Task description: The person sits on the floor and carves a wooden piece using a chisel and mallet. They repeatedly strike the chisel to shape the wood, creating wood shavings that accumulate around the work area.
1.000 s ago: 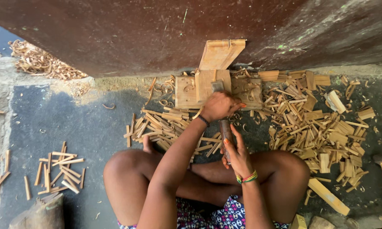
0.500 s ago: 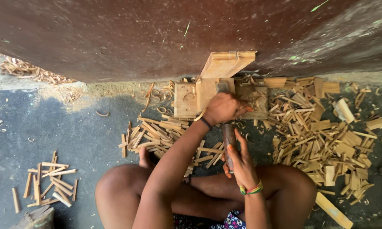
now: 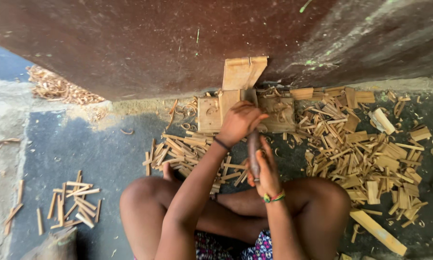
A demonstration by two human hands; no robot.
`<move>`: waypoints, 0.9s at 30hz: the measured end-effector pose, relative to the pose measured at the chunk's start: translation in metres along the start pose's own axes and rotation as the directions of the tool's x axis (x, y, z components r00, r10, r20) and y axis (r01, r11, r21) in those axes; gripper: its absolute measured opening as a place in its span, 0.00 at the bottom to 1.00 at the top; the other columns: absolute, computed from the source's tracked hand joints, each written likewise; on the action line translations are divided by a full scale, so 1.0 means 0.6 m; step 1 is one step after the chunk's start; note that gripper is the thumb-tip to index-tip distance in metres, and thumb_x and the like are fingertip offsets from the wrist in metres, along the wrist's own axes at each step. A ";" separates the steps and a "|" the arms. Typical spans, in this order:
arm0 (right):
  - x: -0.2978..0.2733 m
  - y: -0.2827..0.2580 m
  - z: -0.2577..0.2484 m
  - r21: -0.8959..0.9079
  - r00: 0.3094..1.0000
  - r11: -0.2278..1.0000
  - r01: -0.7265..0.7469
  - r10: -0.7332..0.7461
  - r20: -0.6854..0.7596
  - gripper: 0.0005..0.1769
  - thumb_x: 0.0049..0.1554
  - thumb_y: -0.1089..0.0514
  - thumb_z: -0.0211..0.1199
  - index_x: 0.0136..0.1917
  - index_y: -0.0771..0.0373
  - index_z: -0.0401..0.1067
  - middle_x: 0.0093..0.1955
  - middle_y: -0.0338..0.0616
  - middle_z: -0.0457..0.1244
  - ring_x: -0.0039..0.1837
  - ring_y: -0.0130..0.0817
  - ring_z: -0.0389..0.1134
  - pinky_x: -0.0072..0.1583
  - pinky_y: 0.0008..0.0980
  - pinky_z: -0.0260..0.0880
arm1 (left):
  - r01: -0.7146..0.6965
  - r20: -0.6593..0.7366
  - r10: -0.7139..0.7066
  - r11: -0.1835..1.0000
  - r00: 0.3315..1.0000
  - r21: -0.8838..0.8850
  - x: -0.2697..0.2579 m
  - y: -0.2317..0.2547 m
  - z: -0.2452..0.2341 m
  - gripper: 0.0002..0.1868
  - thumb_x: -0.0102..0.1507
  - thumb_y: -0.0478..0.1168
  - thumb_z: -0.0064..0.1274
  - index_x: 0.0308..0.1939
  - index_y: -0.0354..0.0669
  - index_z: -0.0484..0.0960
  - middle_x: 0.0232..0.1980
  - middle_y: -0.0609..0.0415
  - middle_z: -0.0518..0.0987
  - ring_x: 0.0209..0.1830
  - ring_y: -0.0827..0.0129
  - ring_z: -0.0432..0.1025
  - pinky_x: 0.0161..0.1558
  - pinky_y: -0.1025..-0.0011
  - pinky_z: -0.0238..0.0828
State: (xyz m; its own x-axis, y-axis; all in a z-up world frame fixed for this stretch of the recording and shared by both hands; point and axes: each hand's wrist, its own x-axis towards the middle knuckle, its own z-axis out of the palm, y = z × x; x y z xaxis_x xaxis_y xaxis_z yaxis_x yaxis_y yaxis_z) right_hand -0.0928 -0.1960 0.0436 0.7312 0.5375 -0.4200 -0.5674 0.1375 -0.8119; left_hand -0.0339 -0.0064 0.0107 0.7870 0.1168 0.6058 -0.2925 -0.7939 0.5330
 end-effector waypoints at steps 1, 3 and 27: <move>-0.007 -0.006 -0.006 -0.035 0.998 0.998 0.056 -0.057 -0.038 0.38 0.63 0.43 0.54 0.82 0.47 0.48 0.33 0.45 0.64 0.24 0.26 0.60 0.23 0.25 0.57 | -0.006 -0.044 0.004 0.999 0.999 -0.033 -0.015 0.013 -0.016 0.13 0.69 0.49 0.56 0.43 0.43 0.83 0.45 0.50 0.84 0.49 0.58 0.79 0.60 0.61 0.74; -0.021 -0.027 -0.026 -0.114 0.979 0.981 0.157 -0.170 -0.114 0.38 0.64 0.44 0.56 0.82 0.50 0.50 0.35 0.46 0.64 0.24 0.26 0.59 0.23 0.26 0.57 | -0.020 -0.130 0.006 0.994 0.991 -0.105 -0.051 0.038 -0.045 0.12 0.68 0.44 0.57 0.51 0.42 0.81 0.53 0.49 0.82 0.56 0.56 0.76 0.62 0.60 0.72; -0.275 -0.008 -0.199 -0.164 0.893 0.929 0.331 -0.365 -0.263 0.29 0.64 0.52 0.56 0.75 0.59 0.55 0.36 0.47 0.63 0.24 0.31 0.59 0.26 0.29 0.58 | 0.437 -0.385 -0.280 0.796 0.879 0.418 -0.159 0.032 -0.272 0.11 0.57 0.42 0.67 0.41 0.50 0.85 0.37 0.53 0.85 0.33 0.59 0.78 0.35 0.63 0.73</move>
State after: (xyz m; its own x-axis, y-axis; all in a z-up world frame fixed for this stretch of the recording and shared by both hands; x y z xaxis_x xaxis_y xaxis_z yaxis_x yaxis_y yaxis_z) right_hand -0.1656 -0.3849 0.0685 0.9596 0.2114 -0.1856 -0.2229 0.1691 -0.9600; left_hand -0.2033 0.0649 0.0597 0.5649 0.5547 0.6108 0.3379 -0.8309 0.4420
